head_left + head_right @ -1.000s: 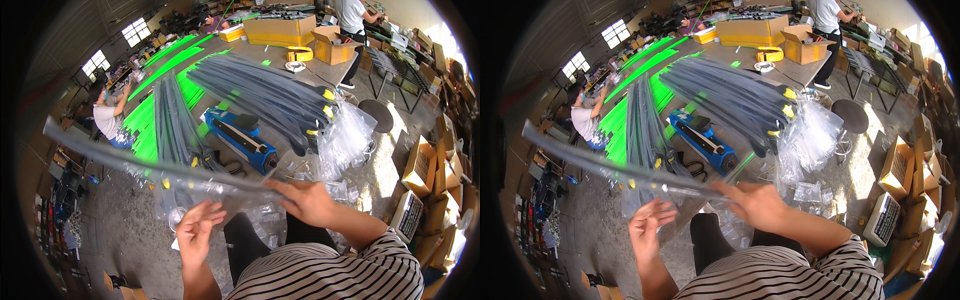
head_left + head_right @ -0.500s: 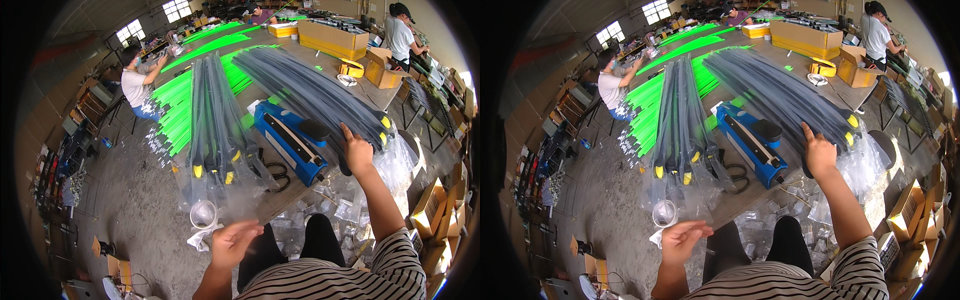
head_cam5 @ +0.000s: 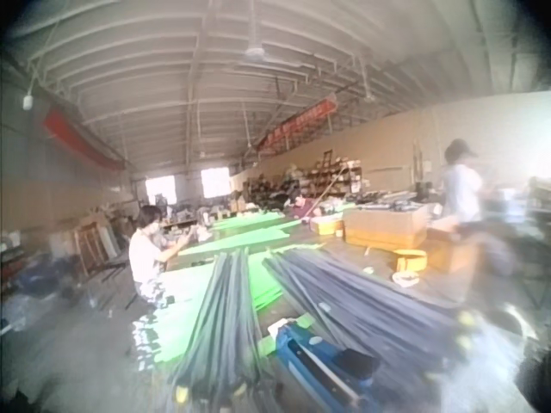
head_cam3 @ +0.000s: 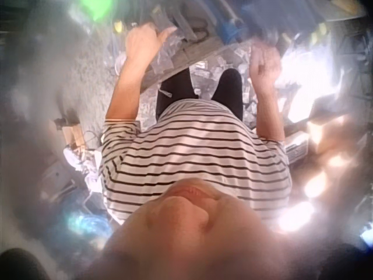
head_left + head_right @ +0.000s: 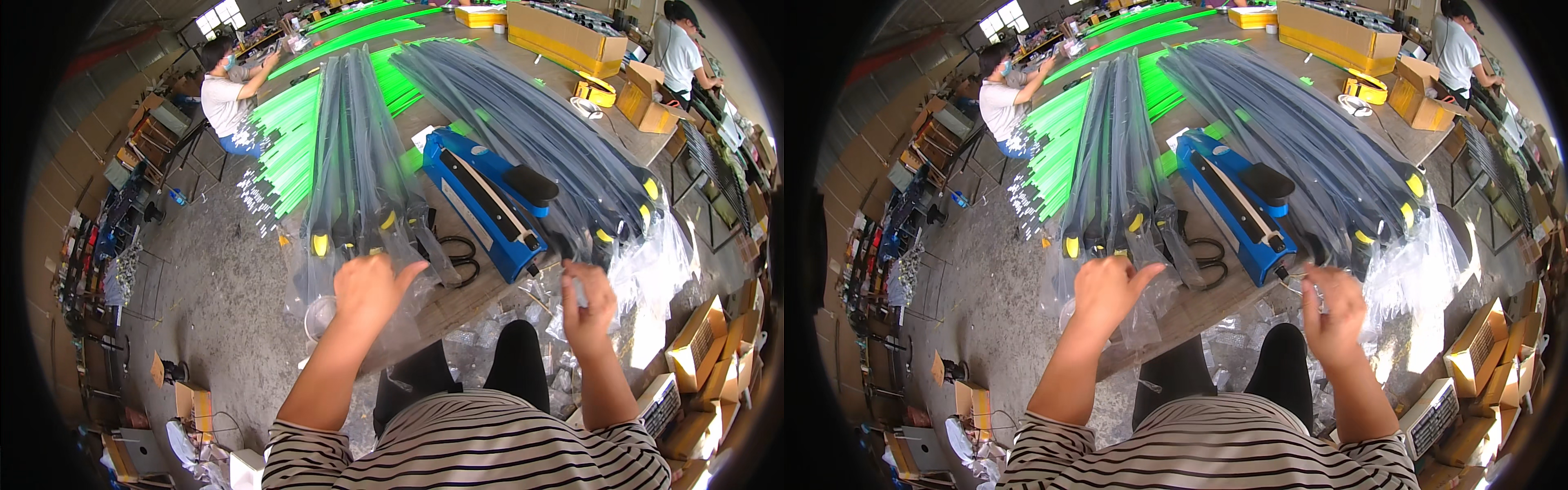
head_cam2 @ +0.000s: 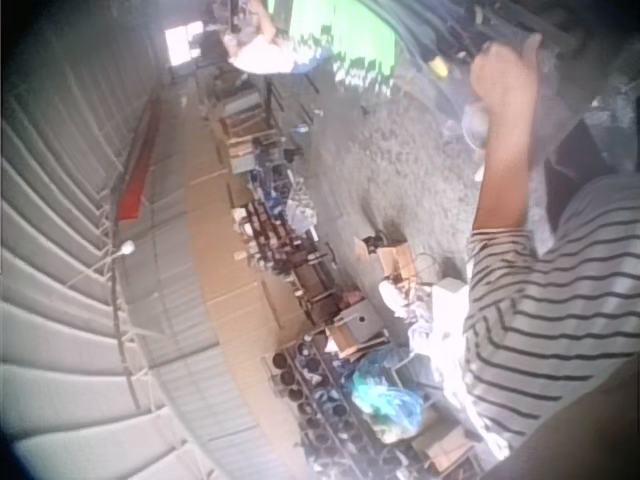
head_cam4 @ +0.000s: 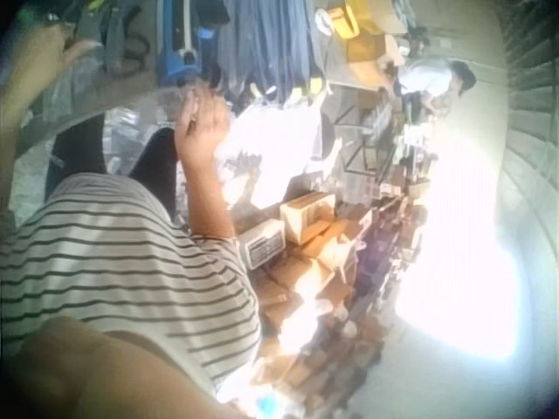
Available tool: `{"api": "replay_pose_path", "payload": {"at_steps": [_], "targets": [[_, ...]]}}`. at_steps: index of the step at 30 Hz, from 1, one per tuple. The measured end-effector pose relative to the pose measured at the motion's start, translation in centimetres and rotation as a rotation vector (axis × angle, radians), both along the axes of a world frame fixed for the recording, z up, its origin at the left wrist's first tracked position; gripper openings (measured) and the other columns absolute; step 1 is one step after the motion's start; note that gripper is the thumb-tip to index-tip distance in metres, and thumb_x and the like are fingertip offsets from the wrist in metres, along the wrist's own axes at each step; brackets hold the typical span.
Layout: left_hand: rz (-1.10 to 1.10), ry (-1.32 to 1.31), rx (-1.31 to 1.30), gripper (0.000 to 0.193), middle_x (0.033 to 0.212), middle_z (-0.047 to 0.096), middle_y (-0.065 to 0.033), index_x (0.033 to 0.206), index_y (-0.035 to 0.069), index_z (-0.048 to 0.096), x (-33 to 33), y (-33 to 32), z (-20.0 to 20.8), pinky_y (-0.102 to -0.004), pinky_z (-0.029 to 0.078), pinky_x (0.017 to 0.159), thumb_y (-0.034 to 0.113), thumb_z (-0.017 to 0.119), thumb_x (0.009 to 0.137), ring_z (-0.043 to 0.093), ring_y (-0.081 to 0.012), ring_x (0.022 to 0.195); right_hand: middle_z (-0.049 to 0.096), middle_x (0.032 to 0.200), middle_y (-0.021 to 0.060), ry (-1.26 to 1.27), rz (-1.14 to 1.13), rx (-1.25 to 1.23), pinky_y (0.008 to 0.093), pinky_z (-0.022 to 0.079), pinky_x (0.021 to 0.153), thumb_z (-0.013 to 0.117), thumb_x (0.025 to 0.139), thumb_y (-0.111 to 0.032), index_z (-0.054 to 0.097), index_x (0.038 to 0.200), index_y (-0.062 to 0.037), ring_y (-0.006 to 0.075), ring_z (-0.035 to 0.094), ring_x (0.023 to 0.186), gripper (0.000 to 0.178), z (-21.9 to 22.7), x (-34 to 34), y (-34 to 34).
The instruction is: The person wraps long gray poles with yellow tips in clear plastic bags. They use a blue heat-sealing machine to seal the bags and then place the wrapped poles on a pile on the table.
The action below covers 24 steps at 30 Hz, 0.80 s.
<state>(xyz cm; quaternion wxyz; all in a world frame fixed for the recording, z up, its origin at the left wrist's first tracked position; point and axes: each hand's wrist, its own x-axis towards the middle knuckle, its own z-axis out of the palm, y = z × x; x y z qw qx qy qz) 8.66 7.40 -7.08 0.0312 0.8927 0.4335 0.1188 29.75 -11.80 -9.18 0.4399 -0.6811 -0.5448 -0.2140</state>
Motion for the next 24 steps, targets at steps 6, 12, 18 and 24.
{"api": "replay_pose_path", "payload": {"at_steps": [6,12,18,24], "targets": [[0.000,-0.127,0.162,0.032,0.057,0.058,-0.0145,0.062,-0.001,0.059,0.8,0.6,-2.8,-0.0407,0.048,0.057,0.028,0.059,0.075,0.059,-0.0352,0.057,0.059,0.072,0.0104,0.146,0.238,-0.077,0.0318,0.046,0.056,0.062,0.070,-0.001,0.061,0.086,-0.0010,0.0259,0.058,0.062,0.016,-1.7,-4.4,-0.9],[-0.170,-0.640,-0.307,0.016,0.056,0.053,-0.0157,0.061,-0.001,0.054,-1.0,-6.8,0.0,-0.0336,0.042,0.049,0.009,0.060,0.072,0.054,-0.0295,0.049,0.061,0.074,0.0119,0.863,0.442,-0.113,0.0283,0.048,0.059,0.060,0.080,-0.011,0.058,0.097,0.0022,0.0189,0.061,0.067,0.021,-4.5,-6.5,1.2],[-0.726,-0.585,-0.362,0.022,0.056,0.050,-0.0094,0.059,0.005,0.046,-1.9,-14.6,-0.4,-0.0345,0.040,0.045,0.012,0.060,0.074,0.051,-0.0267,0.048,0.056,0.078,0.0066,2.068,0.786,-0.351,0.0286,0.047,0.058,0.061,0.081,-0.025,0.049,0.104,0.0001,0.0139,0.054,0.066,0.036,-0.9,-9.0,4.9],[-0.732,-0.507,-0.493,0.023,0.056,0.052,-0.0081,0.063,0.003,0.053,-3.9,-14.1,-2.4,-0.0291,0.041,0.045,0.018,0.064,0.077,0.052,-0.0206,0.047,0.055,0.071,0.0055,1.860,0.860,-0.400,0.0274,0.045,0.051,0.059,0.078,-0.009,0.054,0.090,0.0000,0.0127,0.052,0.057,0.016,-4.1,-8.1,3.5]]}}
